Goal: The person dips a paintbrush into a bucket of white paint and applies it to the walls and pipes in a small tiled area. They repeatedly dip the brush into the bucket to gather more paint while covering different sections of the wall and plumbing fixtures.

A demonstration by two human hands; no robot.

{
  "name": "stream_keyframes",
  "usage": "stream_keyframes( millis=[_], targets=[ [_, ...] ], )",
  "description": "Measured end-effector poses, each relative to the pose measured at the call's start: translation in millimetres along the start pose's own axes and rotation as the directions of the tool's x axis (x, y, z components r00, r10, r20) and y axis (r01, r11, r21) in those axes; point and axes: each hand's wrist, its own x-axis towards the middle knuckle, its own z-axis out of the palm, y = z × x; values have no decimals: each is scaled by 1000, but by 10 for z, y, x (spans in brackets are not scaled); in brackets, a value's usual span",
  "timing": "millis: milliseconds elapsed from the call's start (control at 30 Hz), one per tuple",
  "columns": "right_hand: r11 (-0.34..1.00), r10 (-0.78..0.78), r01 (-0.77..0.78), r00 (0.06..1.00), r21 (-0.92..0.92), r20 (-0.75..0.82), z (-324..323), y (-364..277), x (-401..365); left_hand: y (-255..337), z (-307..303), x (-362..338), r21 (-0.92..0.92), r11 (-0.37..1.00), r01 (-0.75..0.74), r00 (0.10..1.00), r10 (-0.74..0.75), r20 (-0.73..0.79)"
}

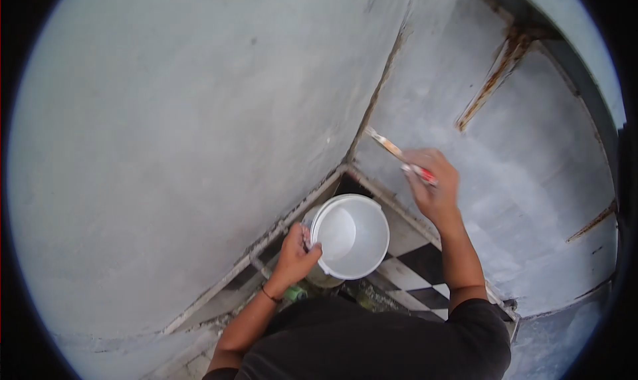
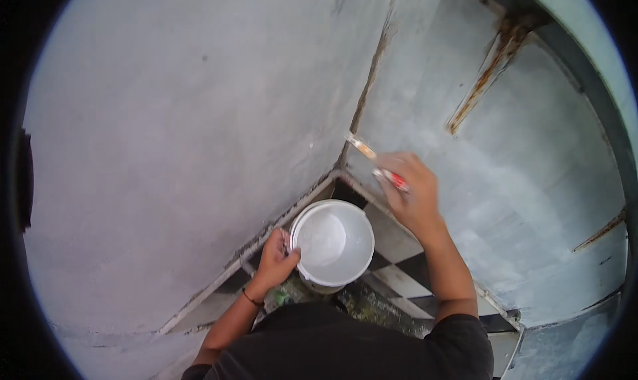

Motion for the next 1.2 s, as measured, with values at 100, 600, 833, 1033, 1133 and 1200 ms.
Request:
stream_keyframes(
  millis=[100,600,833,1033,1133,1200],
  targets=[
    [975,116,-126,991,182,67,-227,-249,-441,9,15,12,-107,992,73,997,-72,14],
    [977,166,-214,674,-26,720,1004,-48,-1462,-24,85,36,-78,996,52,980,-36,194],
    [982,103,-184,724,47,682,961,-106,-1459,-75,81,11,-73,997,28,979,-12,204],
    [932,88,-327,618,153,782,811,19,-1485,-144,109,22,-44,999,-16,985,24,173],
    [879,290,-447,777,165,559,366,-26,-1237,-232,80,-10,-5,1000,-21,994,22,111],
    [736,440,-603,772,308,458,149,103,-1264,-248,79,-5,12,999,-38,998,37,60]
  ],
)
